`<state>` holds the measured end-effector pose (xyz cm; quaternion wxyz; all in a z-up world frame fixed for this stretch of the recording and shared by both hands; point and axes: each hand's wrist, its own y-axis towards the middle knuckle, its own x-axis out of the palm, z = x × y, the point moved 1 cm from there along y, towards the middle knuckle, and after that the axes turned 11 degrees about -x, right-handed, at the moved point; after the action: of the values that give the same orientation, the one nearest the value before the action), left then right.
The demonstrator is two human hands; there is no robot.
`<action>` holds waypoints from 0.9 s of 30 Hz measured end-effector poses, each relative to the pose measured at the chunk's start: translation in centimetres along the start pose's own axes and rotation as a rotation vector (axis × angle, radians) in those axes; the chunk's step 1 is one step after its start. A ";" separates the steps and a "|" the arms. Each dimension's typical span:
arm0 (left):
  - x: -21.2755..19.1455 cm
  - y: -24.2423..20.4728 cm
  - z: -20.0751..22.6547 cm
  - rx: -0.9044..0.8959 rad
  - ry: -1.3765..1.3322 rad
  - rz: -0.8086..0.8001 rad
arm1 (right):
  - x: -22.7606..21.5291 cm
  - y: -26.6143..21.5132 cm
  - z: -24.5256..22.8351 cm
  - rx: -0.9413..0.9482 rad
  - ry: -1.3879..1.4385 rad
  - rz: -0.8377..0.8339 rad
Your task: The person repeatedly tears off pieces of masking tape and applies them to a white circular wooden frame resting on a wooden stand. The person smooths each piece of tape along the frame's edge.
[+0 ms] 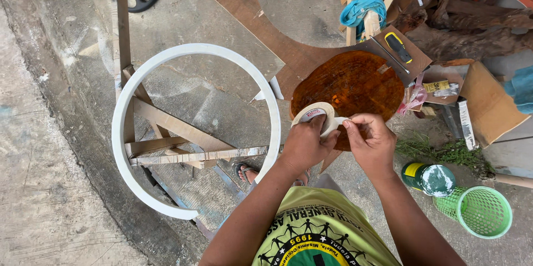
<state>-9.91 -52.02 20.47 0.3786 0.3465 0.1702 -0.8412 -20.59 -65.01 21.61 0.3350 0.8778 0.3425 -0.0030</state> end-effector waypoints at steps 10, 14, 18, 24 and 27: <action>-0.8 0.0 0.4 0.163 0.191 0.059 | 0.6 -0.2 1.7 0.217 0.016 -0.110; -0.4 -0.2 0.4 0.196 0.216 0.065 | 0.2 -0.5 2.6 0.252 0.091 -0.096; -0.7 0.2 0.8 0.238 0.210 0.076 | 0.6 -1.0 3.4 0.353 0.159 -0.051; 0.0 0.3 0.2 0.280 0.244 0.108 | -0.2 -0.4 3.3 0.322 -0.029 -0.151; 0.5 0.4 0.0 0.290 0.227 0.114 | -0.2 -0.2 3.1 0.302 -0.051 -0.177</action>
<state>-9.89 -52.54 20.13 0.3501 0.4991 0.0686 -0.7897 -20.19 -66.85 19.19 0.2066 0.8841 0.4055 -0.1063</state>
